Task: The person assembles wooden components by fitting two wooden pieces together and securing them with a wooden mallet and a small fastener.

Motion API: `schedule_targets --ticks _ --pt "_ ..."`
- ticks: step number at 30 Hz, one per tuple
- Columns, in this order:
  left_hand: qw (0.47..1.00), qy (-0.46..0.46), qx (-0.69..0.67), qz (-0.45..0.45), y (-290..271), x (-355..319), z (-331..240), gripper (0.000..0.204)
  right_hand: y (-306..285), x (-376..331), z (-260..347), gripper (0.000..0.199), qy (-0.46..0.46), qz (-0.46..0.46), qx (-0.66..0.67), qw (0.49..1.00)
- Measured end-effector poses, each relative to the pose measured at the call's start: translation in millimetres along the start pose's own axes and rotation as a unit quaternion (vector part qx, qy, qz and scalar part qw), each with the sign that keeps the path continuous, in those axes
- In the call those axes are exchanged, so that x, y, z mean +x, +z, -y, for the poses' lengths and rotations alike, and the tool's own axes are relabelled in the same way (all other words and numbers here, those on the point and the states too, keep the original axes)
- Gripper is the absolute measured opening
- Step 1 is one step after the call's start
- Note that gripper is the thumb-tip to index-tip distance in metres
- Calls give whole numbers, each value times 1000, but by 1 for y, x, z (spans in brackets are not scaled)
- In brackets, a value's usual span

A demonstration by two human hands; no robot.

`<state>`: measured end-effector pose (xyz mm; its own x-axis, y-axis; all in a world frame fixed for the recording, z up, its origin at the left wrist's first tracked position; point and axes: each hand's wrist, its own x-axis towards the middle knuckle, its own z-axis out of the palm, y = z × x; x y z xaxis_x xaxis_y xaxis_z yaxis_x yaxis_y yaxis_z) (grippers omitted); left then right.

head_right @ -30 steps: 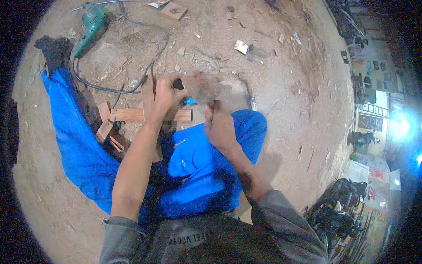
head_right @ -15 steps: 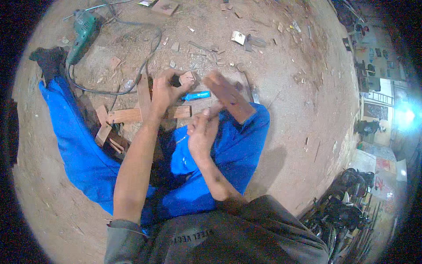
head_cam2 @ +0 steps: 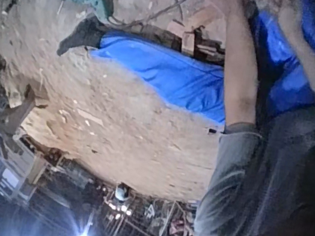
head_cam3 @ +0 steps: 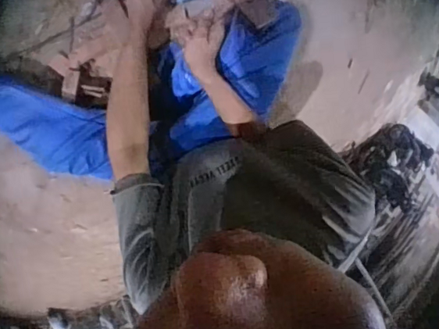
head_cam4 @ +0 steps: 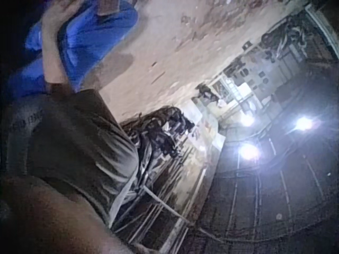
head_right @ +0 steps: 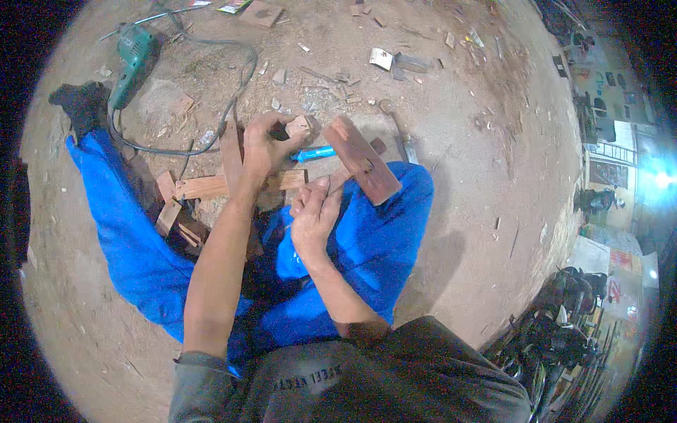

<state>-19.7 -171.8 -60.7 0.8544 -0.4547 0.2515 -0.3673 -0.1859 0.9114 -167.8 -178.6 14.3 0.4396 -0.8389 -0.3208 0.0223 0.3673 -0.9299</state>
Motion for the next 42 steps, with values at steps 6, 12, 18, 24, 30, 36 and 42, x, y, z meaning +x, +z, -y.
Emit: schedule_targets --ticks 6,12,18,24,30,36,42 --pt "999 -29 17 21 -2 -2 -1 36 -7 8 -2 22 56 79 -17 995" --pt "999 8 33 0 -4 -3 -7 33 -9 19 8 26 102 76 8 992" --pt "1000 11 -2 18 -2 -3 -2 35 -7 26 23 26 135 66 6 989" --pt "999 18 47 -5 -1 0 1 34 -9 30 31 24 165 121 22 979" --pt "1000 0 26 0 -2 -2 -5 35 -34 30 45 27 85 77 -83 990" --pt "997 -7 63 39 0 -1 -7 41 -42 33 78 41 -181 163 -481 842" --pt "998 32 8 53 -3 -3 -8 44 -57 54 74 23 -279 261 -465 799"
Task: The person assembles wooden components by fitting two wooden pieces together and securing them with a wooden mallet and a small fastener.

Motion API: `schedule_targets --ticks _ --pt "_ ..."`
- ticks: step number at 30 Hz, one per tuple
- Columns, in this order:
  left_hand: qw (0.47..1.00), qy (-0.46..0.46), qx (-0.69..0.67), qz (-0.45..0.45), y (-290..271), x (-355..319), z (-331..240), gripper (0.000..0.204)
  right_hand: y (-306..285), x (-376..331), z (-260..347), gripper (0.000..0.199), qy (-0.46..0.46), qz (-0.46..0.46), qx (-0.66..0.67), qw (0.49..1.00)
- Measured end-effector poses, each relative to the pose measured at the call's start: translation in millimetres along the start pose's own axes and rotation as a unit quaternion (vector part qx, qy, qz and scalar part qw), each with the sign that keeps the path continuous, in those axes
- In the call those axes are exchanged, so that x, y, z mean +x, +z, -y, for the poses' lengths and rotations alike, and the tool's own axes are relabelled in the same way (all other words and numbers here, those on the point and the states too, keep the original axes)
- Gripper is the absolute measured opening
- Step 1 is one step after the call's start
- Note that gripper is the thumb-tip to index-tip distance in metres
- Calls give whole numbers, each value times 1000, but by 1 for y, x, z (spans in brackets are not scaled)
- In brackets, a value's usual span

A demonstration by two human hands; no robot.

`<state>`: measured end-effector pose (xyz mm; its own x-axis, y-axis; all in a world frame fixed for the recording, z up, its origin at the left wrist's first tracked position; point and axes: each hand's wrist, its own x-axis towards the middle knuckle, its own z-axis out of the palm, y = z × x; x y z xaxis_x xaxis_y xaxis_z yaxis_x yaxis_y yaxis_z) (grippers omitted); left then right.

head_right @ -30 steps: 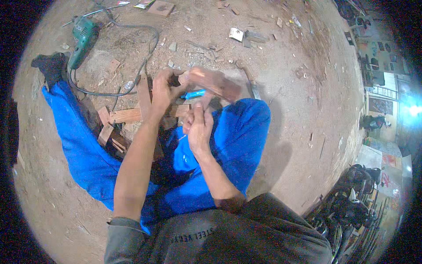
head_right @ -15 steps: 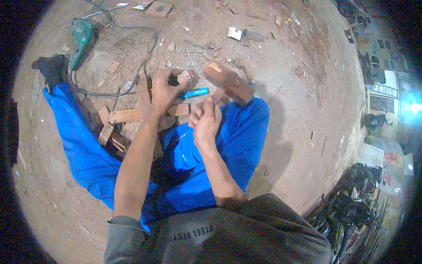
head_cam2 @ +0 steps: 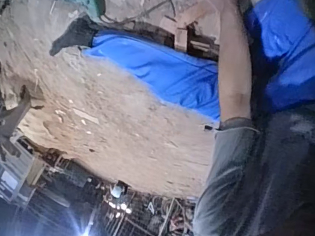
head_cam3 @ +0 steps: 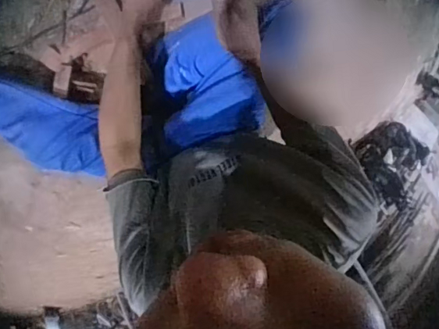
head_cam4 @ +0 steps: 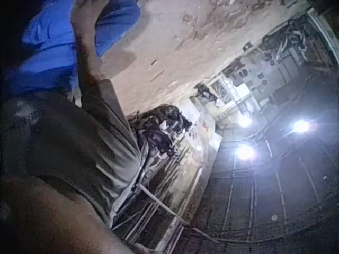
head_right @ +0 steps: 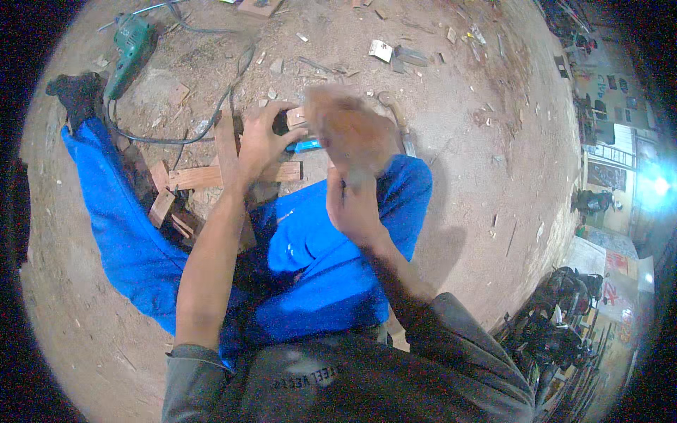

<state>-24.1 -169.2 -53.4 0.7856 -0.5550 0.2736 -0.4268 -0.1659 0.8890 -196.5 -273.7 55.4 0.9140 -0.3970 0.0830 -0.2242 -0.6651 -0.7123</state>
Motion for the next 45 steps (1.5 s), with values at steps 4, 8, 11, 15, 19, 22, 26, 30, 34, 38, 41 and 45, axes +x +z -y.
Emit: schedule_targets --ticks 4,8,11,15,19,22,26,30,34,38,41,45 --pt "999 -44 -28 2 1 -6 2 45 8 5 11 21 116 -12 10 993" --pt "999 -30 21 -7 1 -5 4 45 6 -3 15 19 135 -83 69 985" --pt "999 -37 19 2 4 -1 -4 44 5 -8 -9 16 35 -97 75 992" --pt "1000 -25 -15 -2 1 -1 8 42 -4 10 14 19 101 3 49 994" --pt "998 -43 -40 18 3 -1 8 40 -17 23 37 26 111 -23 9 993" --pt "999 -35 -6 4 -2 0 -1 39 -37 16 43 26 112 -67 -9 991" --pt "997 -73 -12 31 2 5 -7 42 -16 -5 -19 26 -15 -17 -140 990" --pt "997 -62 15 34 2 0 16 43 11 8 -4 25 43 13 -171 984" --pt "999 -40 -11 -4 -1 3 2 40 -10 13 24 19 53 -98 55 992" --pt "999 -38 -8 -5 5 3 3 44 0 2 -22 21 54 37 -159 985" --pt "999 -43 14 11 -1 3 4 45 8 21 -4 23 30 0 -178 984" --pt "999 -41 3 11 4 -5 2 45 -11 12 24 19 24 -78 -31 996"
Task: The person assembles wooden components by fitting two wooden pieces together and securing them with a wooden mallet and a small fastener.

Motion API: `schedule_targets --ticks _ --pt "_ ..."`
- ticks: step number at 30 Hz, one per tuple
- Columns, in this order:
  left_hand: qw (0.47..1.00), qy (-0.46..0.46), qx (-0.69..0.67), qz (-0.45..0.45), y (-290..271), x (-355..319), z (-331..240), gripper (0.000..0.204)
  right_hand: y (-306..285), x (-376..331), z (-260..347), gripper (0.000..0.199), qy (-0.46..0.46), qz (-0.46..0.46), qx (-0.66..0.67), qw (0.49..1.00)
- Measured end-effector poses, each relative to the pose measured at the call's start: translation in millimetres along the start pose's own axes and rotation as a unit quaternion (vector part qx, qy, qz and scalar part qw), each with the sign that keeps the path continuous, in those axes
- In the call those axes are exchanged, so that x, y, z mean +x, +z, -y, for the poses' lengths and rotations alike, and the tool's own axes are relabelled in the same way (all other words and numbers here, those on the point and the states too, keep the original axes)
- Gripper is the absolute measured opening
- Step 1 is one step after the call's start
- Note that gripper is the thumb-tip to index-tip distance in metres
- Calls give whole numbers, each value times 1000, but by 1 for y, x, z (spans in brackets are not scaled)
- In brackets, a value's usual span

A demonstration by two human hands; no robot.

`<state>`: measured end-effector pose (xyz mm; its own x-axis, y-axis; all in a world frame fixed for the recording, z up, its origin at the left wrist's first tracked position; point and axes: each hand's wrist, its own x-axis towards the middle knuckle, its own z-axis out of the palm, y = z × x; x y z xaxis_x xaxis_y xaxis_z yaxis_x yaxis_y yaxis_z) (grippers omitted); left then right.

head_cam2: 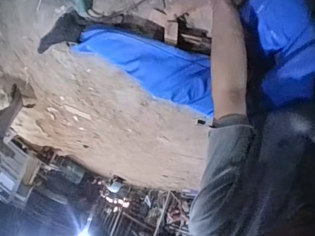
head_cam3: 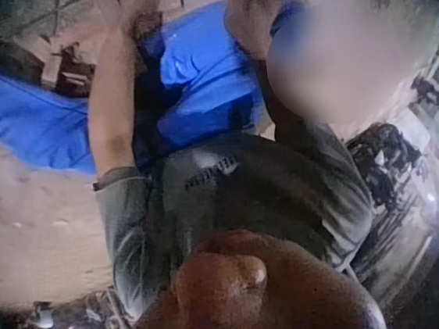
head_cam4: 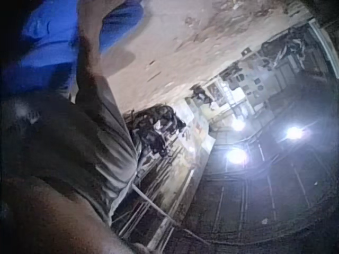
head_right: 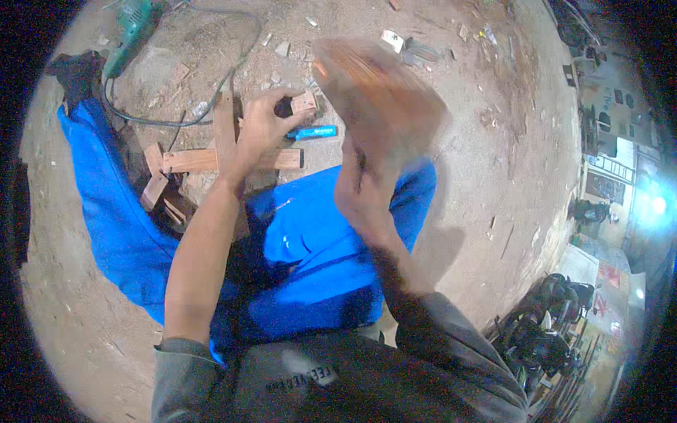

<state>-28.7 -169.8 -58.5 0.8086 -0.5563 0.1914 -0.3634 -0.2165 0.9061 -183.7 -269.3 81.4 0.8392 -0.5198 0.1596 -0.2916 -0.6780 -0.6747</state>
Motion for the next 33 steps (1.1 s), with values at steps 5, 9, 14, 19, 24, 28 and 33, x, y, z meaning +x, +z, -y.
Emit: schedule_targets --ticks 5,9,14,19,24,28,33 --pt "1000 23 9 -9 -2 12 1 43 30 -9 -56 19 -206 23 -148 967" --pt "1000 -18 8 20 2 2 -1 41 17 -3 -33 22 70 5 -12 997" --pt "999 20 -6 28 -9 5 10 45 -22 -17 -55 28 -109 39 -102 988" --pt "997 51 4 54 -4 8 5 55 -46 -36 -75 43 -96 194 -105 971" --pt "996 4 29 86 -21 9 -9 49 -33 -39 -82 37 -110 157 -66 979" --pt "980 70 139 127 -44 24 -19 39 -21 -27 -81 31 -58 82 -3 995" --pt "970 58 196 132 -52 41 10 37 -5 -2 -69 31 53 103 -34 993"
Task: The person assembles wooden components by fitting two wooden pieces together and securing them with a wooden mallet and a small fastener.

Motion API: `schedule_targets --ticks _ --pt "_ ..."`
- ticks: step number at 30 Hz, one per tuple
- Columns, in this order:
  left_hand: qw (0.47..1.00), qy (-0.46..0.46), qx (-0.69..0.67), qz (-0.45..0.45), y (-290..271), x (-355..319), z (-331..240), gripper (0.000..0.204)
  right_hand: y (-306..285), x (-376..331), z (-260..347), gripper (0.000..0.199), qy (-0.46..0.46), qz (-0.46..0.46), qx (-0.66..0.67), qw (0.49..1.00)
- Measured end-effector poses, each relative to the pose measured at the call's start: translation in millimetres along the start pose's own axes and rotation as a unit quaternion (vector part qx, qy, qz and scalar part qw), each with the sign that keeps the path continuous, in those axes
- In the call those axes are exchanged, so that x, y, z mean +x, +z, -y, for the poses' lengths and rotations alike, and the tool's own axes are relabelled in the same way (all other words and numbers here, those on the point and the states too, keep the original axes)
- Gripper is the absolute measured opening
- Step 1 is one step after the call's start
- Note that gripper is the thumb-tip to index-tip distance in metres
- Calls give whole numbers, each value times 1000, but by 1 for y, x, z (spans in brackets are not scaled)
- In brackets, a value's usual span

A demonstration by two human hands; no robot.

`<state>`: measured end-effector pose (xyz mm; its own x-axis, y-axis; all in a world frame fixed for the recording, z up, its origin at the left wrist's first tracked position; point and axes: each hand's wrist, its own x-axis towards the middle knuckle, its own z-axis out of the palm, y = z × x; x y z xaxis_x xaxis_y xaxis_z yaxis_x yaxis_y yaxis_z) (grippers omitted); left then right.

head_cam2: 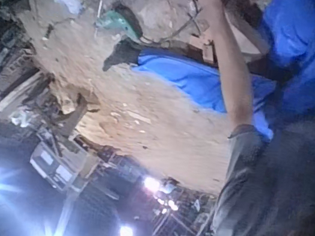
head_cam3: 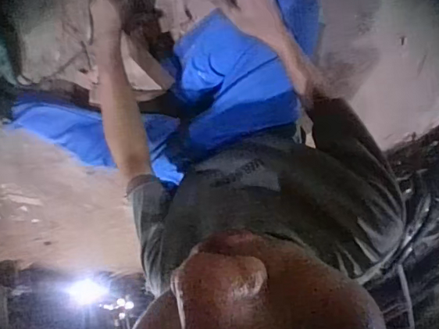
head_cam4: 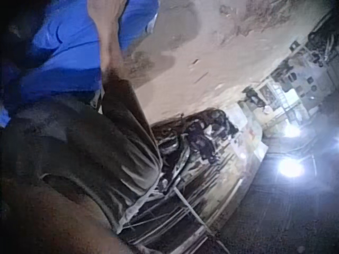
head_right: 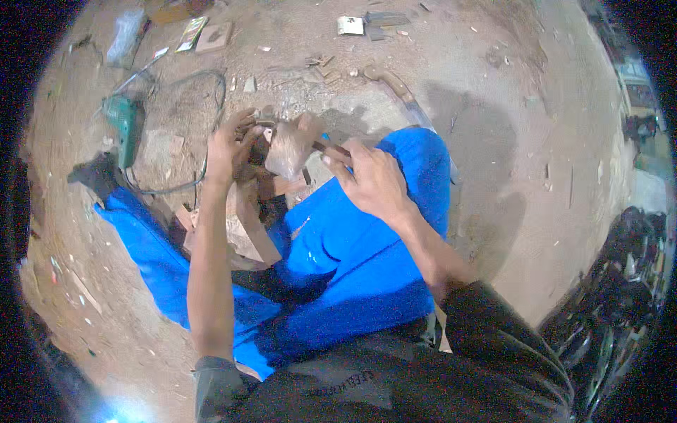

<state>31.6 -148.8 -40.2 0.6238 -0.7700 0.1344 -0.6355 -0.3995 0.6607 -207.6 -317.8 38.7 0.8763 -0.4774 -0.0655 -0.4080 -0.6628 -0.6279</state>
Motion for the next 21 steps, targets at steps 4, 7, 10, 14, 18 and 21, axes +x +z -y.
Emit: schedule_targets --ticks 4,7,10,14,18,21 --pt "977 -96 -182 -55 8 -2 -25 35 5 22 0 43 71 -39 109 991" --pt "992 -109 26 -52 7 -4 -38 33 6 48 -1 53 46 -52 149 986" --pt "978 -79 178 -81 12 -16 -68 37 -5 74 9 50 28 -57 140 988" --pt "959 -74 254 -99 21 -22 -79 53 19 80 2 48 -86 -155 145 973" --pt "975 -100 176 -88 22 -21 -87 47 27 79 7 47 -55 -78 66 993" --pt "977 -109 161 -84 23 -21 -84 51 24 80 9 41 -66 -79 89 991"
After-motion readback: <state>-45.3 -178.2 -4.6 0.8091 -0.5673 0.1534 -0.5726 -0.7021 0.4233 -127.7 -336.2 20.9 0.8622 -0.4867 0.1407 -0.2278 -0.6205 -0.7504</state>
